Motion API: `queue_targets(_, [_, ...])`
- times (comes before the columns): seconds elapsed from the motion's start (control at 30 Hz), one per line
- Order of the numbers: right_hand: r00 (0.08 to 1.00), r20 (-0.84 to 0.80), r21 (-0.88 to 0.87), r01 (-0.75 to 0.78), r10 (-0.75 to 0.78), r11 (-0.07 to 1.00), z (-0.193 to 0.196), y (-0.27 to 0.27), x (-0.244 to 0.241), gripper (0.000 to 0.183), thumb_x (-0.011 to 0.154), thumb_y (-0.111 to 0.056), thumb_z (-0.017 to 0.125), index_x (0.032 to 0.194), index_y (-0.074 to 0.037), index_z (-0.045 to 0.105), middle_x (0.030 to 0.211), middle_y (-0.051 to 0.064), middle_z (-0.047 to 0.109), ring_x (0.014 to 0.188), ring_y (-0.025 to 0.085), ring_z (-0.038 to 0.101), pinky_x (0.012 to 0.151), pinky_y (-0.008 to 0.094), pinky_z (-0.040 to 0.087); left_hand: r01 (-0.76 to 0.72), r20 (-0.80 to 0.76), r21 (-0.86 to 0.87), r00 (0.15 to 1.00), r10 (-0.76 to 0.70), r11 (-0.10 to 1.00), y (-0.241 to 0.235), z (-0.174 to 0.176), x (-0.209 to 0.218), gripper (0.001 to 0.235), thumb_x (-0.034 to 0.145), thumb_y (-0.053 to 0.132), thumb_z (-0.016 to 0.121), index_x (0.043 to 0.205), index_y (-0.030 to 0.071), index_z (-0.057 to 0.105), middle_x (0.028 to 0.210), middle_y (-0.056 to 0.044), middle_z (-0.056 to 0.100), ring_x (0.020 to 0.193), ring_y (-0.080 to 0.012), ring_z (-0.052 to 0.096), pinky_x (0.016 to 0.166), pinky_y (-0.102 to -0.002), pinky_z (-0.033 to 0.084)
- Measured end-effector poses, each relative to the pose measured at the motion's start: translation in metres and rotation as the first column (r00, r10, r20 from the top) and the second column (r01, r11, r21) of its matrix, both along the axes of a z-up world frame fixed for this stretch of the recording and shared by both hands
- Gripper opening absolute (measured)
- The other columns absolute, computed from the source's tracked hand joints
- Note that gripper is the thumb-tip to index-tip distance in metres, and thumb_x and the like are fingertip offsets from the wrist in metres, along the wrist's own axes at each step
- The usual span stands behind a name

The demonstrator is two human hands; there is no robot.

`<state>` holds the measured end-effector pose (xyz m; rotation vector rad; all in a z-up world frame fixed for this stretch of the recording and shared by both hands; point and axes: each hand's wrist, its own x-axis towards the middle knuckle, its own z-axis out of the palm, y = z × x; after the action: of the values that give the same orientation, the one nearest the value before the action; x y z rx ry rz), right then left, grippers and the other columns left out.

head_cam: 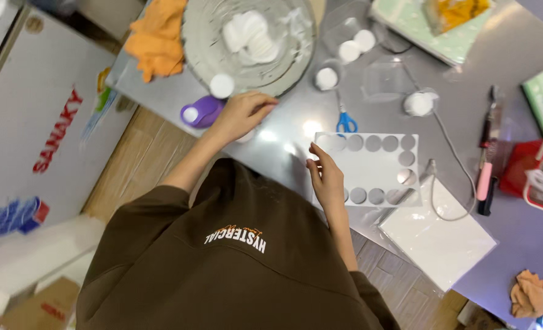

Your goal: The person separates and prepares small white circular fondant pieces by hand and using a circular punch tool, then trims the excess fondant sheet with blue scissors.

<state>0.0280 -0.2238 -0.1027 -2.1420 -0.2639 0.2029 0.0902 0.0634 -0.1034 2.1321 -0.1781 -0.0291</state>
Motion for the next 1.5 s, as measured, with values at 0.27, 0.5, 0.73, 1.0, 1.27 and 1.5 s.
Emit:
queue_targets(0.27, [0.965,-0.098,0.002,-0.243,0.242,0.97,-0.026,0.044,-0.014,0.034,0.099,-0.012,0.064,0.132,-0.004,0.065,0.12,0.011,0.074,0.084,0.018,0.074,0.073,0.03,0.06,-0.362,-0.018,0.33,0.921,0.389,0.872,0.017,-0.151,-0.095,0.056,0.077,0.019,0.083,0.125,-0.001,0.064,0.115,-0.023,0.066,0.099,-0.0372,0.066,0.085,-0.044,0.055])
queue_targets(0.5, [0.925,-0.311,0.08,-0.206,0.221,0.975,-0.07,0.046,-0.032,0.03,0.101,-0.014,0.063,0.129,-0.003,0.067,0.116,0.008,0.076,0.082,0.015,0.073,0.072,0.029,0.06,-0.441,-0.118,0.246,0.87,0.478,0.863,-0.002,-0.185,-0.07,0.058,0.065,0.013,0.092,0.115,0.008,0.063,0.101,-0.011,0.07,0.098,-0.0332,0.065,0.081,-0.045,0.053])
queue_targets(0.73, [0.864,-0.478,0.254,-0.039,0.16,0.966,-0.127,0.034,-0.046,0.029,0.102,-0.013,0.061,0.129,-0.001,0.067,0.113,0.009,0.075,0.085,0.011,0.07,0.075,0.025,0.058,-0.447,-0.103,0.125,0.882,0.46,0.886,-0.01,-0.175,-0.069,0.05,0.066,0.005,0.089,0.104,0.008,0.056,0.104,-0.011,0.062,0.086,-0.0318,0.069,0.077,-0.043,0.056])
queue_targets(1.0, [0.867,-0.476,0.29,-0.002,0.146,0.957,-0.152,0.043,-0.022,0.028,0.101,-0.013,0.064,0.125,0.001,0.067,0.104,0.01,0.075,0.085,0.013,0.072,0.071,0.026,0.059,-0.486,-0.045,0.213,0.862,0.505,0.848,-0.011,-0.142,-0.086,0.052,0.066,0.008,0.092,0.101,0.006,0.053,0.106,-0.013,0.062,0.085,-0.0411,0.067,0.07,-0.048,0.053])
queue_targets(1.27, [0.809,-0.578,0.349,0.127,0.107,0.929,-0.122,0.072,0.002,0.025,0.101,-0.022,0.063,0.108,0.003,0.066,0.1,0.016,0.073,0.087,0.021,0.074,0.073,0.035,0.066,-0.489,-0.216,-0.144,0.864,0.455,0.86,-0.016,-0.104,-0.094,0.05,0.067,0.006,0.09,0.099,0.007,0.052,0.095,-0.01,0.063,0.072,-0.0212,0.069,0.065,-0.038,0.057])
queue_targets(1.5, [0.733,-0.489,0.844,0.262,0.472,0.468,-0.05,0.061,-0.004,0.04,0.104,-0.043,0.061,0.107,-0.004,0.054,0.122,0.022,0.068,0.105,0.028,0.071,0.089,0.043,0.063,-0.212,0.582,-0.08,0.783,0.218,0.974,-0.04,-0.02,-0.127,0.026,0.079,-0.001,0.081,0.096,0.007,0.064,0.083,-0.003,0.067,0.075,-0.0221,0.066,0.076,-0.037,0.05])
